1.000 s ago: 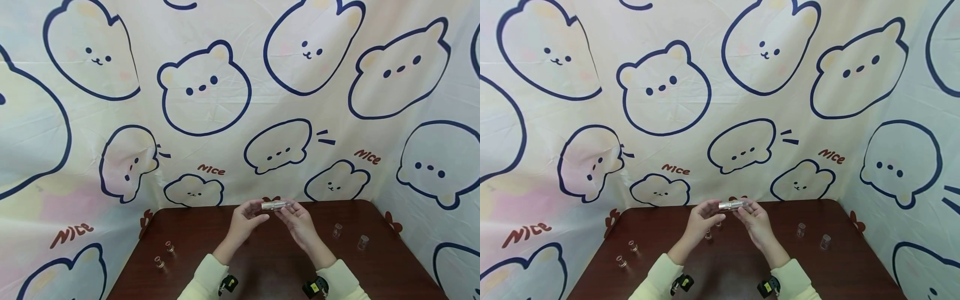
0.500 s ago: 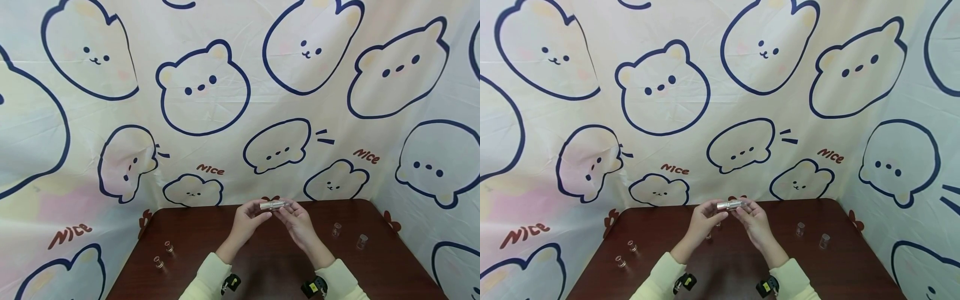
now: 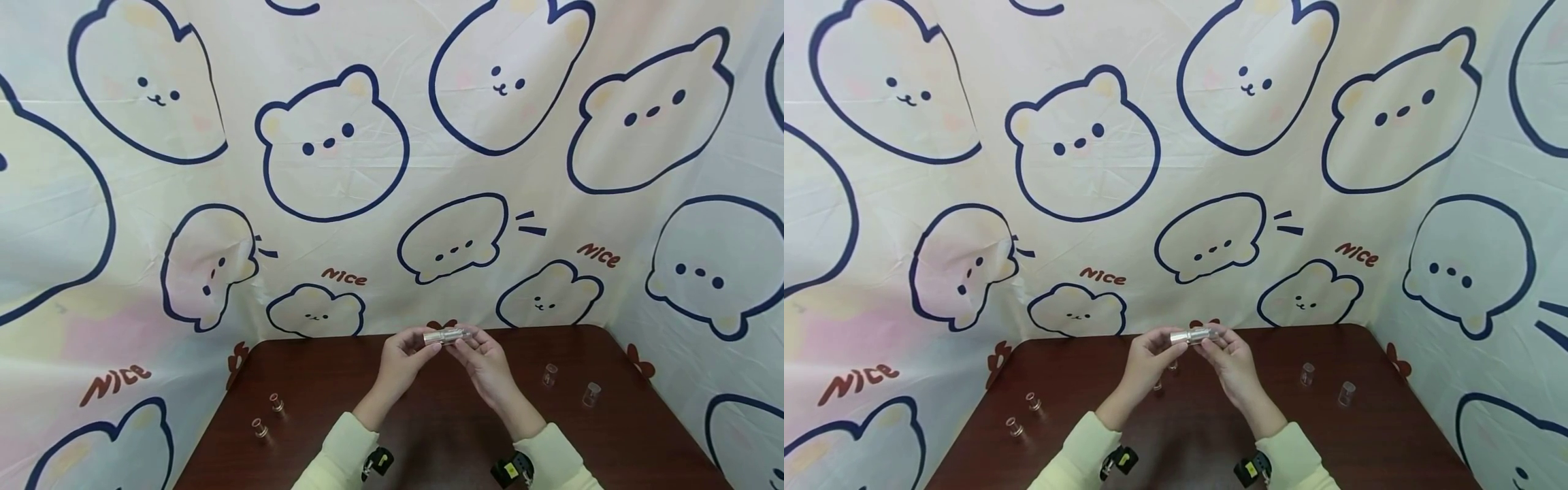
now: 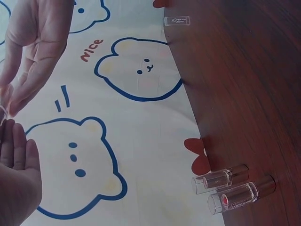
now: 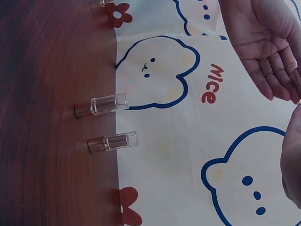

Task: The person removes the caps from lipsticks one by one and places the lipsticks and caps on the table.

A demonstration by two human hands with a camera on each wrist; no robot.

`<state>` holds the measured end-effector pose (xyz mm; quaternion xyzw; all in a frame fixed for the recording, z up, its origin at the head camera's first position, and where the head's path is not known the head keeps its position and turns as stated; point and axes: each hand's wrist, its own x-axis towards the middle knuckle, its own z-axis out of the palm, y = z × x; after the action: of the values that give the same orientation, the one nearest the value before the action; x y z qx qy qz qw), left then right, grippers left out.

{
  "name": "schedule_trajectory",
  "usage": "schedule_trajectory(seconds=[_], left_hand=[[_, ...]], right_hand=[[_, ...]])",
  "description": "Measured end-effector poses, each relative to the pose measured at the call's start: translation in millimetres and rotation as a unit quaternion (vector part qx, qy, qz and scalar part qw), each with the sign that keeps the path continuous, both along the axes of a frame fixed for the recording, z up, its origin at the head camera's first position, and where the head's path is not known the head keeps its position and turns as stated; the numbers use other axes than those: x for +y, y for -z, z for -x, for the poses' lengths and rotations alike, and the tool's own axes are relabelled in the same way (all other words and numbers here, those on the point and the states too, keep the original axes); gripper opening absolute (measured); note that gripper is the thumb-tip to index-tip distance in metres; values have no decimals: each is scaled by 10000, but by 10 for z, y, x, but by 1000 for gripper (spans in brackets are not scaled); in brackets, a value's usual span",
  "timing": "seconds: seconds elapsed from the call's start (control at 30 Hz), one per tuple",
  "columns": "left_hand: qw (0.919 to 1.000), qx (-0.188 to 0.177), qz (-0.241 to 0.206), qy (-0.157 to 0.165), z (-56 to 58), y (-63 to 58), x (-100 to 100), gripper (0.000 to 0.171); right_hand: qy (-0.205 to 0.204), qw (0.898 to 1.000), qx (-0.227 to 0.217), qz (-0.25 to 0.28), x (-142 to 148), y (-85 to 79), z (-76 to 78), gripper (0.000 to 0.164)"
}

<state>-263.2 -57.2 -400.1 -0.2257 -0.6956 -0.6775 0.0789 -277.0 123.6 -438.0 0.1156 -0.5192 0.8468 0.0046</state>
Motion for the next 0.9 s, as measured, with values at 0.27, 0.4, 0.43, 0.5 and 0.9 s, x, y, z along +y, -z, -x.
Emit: schedule_trajectory(seconds=[0.27, 0.4, 0.43, 0.5, 0.9], left_hand=[[9996, 36, 125, -265, -18, -7, -10, 23], [9991, 89, 203, -351, -30, -7, -17, 22], [9991, 107, 213, -359, -32, -8, -19, 22], [9990, 135, 226, -358, -38, -7, -24, 22], [9989, 153, 237, -382, -59, -14, -33, 21]], right_hand=[[74, 10000, 36, -17, -19, -7, -3, 38], [58, 10000, 54, 3, -27, -12, -5, 38], [53, 10000, 59, 2, -28, -12, -6, 35], [57, 10000, 66, -5, -29, -12, -7, 29], [52, 9999, 95, -79, -20, -2, -2, 22]])
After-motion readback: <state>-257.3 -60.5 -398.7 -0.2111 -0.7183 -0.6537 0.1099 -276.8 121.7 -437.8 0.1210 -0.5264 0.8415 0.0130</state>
